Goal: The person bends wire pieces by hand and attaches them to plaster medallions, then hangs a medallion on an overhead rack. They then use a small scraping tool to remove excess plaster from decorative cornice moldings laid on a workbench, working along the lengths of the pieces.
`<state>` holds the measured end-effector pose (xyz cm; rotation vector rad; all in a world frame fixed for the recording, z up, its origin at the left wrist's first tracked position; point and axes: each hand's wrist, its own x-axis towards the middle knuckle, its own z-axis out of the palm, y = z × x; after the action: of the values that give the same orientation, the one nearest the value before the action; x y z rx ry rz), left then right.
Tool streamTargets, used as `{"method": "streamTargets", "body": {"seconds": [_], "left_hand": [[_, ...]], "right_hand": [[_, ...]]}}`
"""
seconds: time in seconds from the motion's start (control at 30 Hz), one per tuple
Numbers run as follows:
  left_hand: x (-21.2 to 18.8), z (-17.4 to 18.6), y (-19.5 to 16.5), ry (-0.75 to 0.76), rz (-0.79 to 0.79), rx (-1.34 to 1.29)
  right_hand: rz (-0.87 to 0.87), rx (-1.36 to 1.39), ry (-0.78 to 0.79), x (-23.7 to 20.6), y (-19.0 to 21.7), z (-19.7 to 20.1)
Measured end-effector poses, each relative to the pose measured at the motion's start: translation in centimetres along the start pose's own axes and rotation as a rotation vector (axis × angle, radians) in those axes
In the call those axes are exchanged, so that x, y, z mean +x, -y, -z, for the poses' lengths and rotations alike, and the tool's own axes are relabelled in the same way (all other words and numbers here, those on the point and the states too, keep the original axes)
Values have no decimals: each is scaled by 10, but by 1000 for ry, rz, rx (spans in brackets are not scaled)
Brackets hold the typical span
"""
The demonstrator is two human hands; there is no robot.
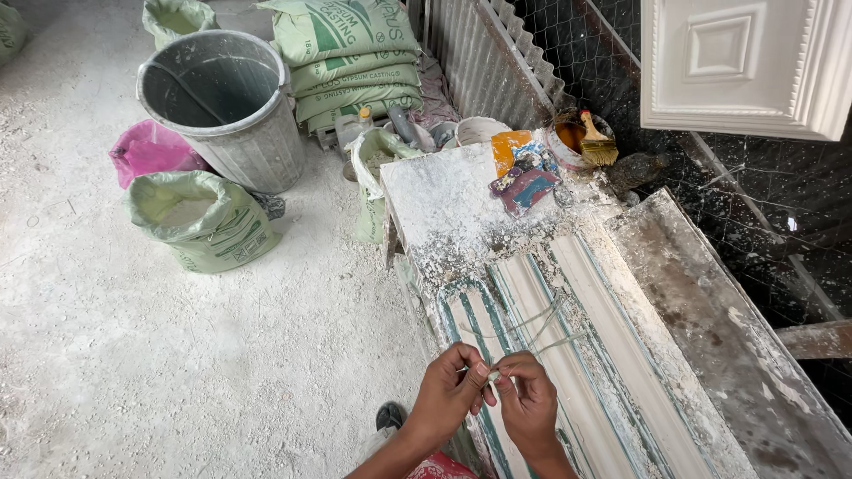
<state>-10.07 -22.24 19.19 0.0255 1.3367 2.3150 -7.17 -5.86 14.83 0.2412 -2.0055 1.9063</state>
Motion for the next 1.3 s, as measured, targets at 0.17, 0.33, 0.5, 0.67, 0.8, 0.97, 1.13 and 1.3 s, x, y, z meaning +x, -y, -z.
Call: {"method": "streamTargets", "body": {"seconds": [0.17,0.33,0.5,0.67,0.8,0.97,1.13,1.3], "left_hand": [[-3,1,2,-84,-205,204],[-14,10,-1,-120,-384,472],[-19,21,-6,-122,-435,611],[-26,28,-3,41,-530,513],[-27,34,4,90,-321,335],[-16,34,17,-93,-164,118],[-19,35,22,-116,-275,146],[-29,35,20,-187,-157,276]], "right_hand": [[35,-22,-33,-5,-22,-5],[-52,-46,-104,-4,-20,-18],[-393,-113,55,0,-2,-6],[-488,-98,139,5,1,-4],[-287,-108,179,2,10,-14],[-200,-247,163,4,30,-29],[-80,-386,63,6,32,-41],[-124,-298,70,0,21,-46]]}}
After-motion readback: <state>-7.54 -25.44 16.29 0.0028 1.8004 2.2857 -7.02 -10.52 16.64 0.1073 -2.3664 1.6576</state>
